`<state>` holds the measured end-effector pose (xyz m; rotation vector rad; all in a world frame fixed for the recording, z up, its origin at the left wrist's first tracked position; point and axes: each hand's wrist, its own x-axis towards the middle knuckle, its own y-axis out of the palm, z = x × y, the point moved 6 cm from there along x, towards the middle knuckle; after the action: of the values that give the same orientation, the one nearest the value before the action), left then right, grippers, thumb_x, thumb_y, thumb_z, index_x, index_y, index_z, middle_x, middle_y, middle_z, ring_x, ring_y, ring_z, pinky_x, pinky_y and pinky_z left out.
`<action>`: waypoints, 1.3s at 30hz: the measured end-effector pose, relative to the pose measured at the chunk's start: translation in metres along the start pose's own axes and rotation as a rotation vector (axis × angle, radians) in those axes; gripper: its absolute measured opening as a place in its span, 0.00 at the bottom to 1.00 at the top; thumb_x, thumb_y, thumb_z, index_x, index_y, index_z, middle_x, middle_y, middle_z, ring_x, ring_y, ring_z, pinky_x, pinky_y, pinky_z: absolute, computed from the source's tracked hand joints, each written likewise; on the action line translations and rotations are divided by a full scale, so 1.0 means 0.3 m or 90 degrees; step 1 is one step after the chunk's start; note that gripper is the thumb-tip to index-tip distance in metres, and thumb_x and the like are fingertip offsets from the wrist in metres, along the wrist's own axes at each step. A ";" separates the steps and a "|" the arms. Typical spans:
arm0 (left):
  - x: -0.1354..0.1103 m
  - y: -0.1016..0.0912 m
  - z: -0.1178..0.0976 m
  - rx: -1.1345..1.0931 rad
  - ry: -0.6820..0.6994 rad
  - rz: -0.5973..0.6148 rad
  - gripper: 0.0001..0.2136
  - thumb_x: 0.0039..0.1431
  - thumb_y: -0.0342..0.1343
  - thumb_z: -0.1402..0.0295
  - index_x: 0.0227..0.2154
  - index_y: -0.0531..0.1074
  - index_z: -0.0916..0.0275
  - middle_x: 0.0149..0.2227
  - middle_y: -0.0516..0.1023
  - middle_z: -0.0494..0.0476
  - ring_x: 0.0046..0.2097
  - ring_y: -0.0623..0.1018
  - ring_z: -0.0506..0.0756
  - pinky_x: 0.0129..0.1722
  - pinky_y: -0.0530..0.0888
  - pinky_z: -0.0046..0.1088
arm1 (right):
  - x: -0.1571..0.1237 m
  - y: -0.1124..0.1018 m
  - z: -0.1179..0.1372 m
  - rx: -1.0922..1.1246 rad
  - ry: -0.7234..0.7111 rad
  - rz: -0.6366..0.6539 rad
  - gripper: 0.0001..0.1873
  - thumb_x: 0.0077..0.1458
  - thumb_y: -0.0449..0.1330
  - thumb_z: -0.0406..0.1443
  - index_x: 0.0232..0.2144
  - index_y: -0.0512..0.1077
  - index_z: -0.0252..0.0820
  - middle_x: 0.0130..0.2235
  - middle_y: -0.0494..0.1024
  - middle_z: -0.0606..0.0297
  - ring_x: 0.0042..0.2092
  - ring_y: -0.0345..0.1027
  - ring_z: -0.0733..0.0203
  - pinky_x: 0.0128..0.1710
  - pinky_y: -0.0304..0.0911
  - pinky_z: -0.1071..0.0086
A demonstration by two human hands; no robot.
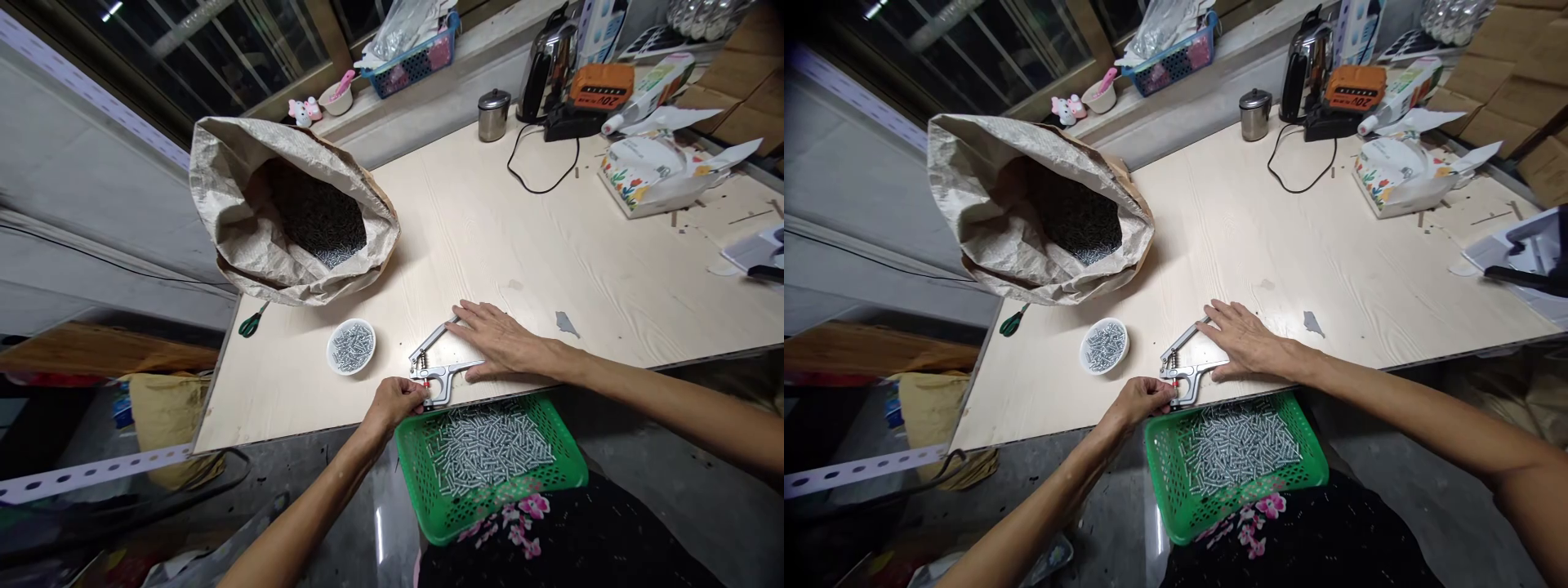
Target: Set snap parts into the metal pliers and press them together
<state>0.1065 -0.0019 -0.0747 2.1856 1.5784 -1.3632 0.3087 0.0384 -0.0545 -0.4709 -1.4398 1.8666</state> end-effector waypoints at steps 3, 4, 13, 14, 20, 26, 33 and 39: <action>-0.005 -0.001 0.000 -0.008 -0.003 -0.007 0.14 0.40 0.62 0.58 0.21 0.74 0.67 0.16 0.70 0.49 0.21 0.66 0.47 0.24 0.62 0.24 | 0.024 0.002 -0.012 -0.007 0.002 0.040 0.47 0.42 0.66 0.54 0.58 0.56 0.39 0.60 0.60 0.47 0.61 0.48 0.40 0.56 0.49 0.48; -0.007 0.000 0.000 -0.012 -0.004 -0.008 0.14 0.40 0.62 0.58 0.21 0.74 0.67 0.16 0.70 0.49 0.21 0.66 0.47 0.25 0.62 0.24 | 0.030 -0.004 -0.012 -0.004 0.006 0.046 0.47 0.42 0.66 0.54 0.58 0.57 0.38 0.59 0.62 0.47 0.60 0.50 0.40 0.55 0.51 0.49; -0.006 -0.005 0.006 0.023 0.004 -0.029 0.14 0.44 0.60 0.59 0.23 0.75 0.68 0.16 0.70 0.50 0.21 0.68 0.48 0.25 0.63 0.24 | 0.043 -0.040 0.004 -0.002 0.012 0.055 0.38 0.43 0.66 0.52 0.51 0.63 0.38 0.48 0.70 0.53 0.48 0.58 0.47 0.44 0.53 0.57; -0.012 -0.003 0.006 0.051 0.007 -0.033 0.14 0.46 0.59 0.59 0.22 0.75 0.68 0.16 0.70 0.50 0.22 0.68 0.49 0.25 0.63 0.24 | 0.040 -0.039 0.005 0.001 0.014 0.056 0.36 0.43 0.67 0.51 0.50 0.64 0.38 0.47 0.70 0.53 0.48 0.58 0.47 0.44 0.53 0.57; -0.087 0.021 -0.114 0.389 0.290 -0.285 0.10 0.57 0.55 0.62 0.35 0.73 0.64 0.41 0.75 0.61 0.43 0.74 0.58 0.41 0.71 0.35 | 0.027 -0.033 0.031 0.036 0.000 0.040 0.28 0.48 0.66 0.44 0.48 0.65 0.38 0.45 0.70 0.56 0.46 0.59 0.51 0.44 0.55 0.59; -0.015 0.129 -0.262 0.545 0.587 -0.179 0.27 0.57 0.57 0.63 0.57 0.57 0.64 0.57 0.64 0.67 0.56 0.65 0.63 0.53 0.67 0.45 | 0.011 -0.048 0.022 0.073 0.019 0.012 0.32 0.46 0.67 0.44 0.51 0.63 0.36 0.44 0.69 0.54 0.45 0.59 0.51 0.43 0.59 0.58; 0.013 0.144 -0.271 0.599 0.541 -0.187 0.13 0.62 0.51 0.66 0.47 0.67 0.64 0.42 0.72 0.61 0.44 0.70 0.59 0.44 0.71 0.39 | -0.003 -0.033 0.023 0.044 0.036 0.012 0.06 0.56 0.59 0.35 0.36 0.69 0.37 0.37 0.71 0.58 0.40 0.61 0.57 0.40 0.62 0.63; 0.018 0.161 -0.256 0.551 0.530 -0.239 0.09 0.64 0.48 0.67 0.41 0.71 0.63 0.39 0.74 0.59 0.43 0.70 0.58 0.44 0.70 0.37 | 0.007 0.018 0.040 -0.006 0.037 0.003 0.07 0.60 0.53 0.32 0.32 0.70 0.37 0.35 0.73 0.59 0.39 0.64 0.57 0.38 0.64 0.62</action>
<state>0.1908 0.0229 -0.0519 3.4557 1.9467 -1.5216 0.2976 0.0311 -0.0555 -0.5302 -1.4106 1.8355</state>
